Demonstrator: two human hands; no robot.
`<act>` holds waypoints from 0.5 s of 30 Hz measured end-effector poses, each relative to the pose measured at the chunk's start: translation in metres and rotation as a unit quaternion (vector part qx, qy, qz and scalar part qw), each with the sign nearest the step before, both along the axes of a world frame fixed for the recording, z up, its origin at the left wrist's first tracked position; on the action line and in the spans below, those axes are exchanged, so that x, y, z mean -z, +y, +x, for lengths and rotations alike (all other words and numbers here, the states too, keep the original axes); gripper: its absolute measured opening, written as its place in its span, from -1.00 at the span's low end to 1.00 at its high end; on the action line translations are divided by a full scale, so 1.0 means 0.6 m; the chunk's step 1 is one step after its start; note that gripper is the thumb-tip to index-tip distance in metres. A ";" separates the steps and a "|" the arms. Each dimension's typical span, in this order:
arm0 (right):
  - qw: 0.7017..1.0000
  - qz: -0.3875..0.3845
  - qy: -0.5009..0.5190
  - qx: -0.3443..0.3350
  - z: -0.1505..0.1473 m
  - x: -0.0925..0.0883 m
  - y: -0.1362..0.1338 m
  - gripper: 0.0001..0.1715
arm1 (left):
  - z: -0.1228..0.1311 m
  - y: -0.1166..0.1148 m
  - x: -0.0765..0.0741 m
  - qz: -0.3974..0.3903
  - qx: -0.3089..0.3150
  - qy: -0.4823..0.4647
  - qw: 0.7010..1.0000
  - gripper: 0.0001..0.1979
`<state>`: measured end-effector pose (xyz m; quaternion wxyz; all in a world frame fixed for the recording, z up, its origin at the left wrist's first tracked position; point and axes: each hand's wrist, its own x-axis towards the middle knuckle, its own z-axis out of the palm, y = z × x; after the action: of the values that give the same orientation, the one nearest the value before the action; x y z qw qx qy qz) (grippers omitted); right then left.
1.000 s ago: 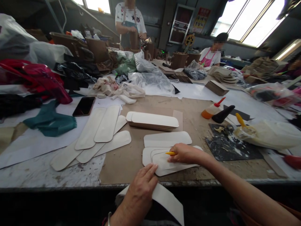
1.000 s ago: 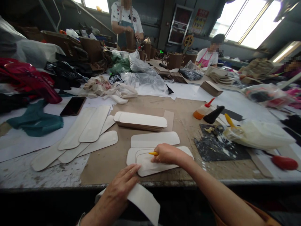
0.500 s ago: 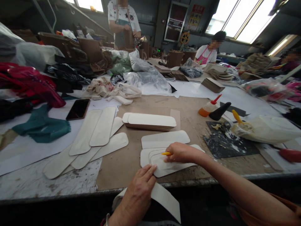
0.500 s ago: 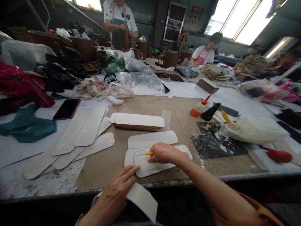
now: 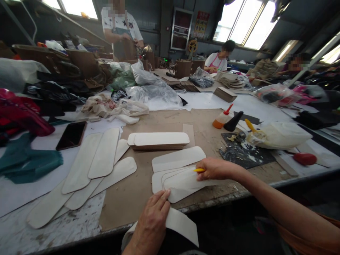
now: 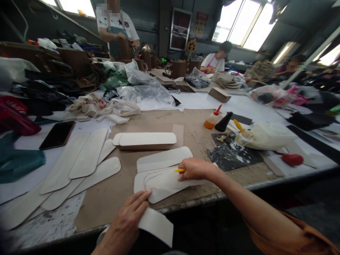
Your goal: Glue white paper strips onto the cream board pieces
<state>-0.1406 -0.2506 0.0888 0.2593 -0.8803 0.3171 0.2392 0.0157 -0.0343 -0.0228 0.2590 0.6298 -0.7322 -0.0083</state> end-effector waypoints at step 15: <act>0.964 -0.125 -0.074 0.222 -0.128 0.062 -0.035 -0.77 | 0.025 -0.004 0.010 -0.077 0.054 -0.106 0.990 -0.63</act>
<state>-0.2174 -0.2716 0.0517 0.2165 -0.8284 0.5119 0.0688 0.0310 -0.0365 -0.0290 0.2271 0.5652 -0.7866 0.1008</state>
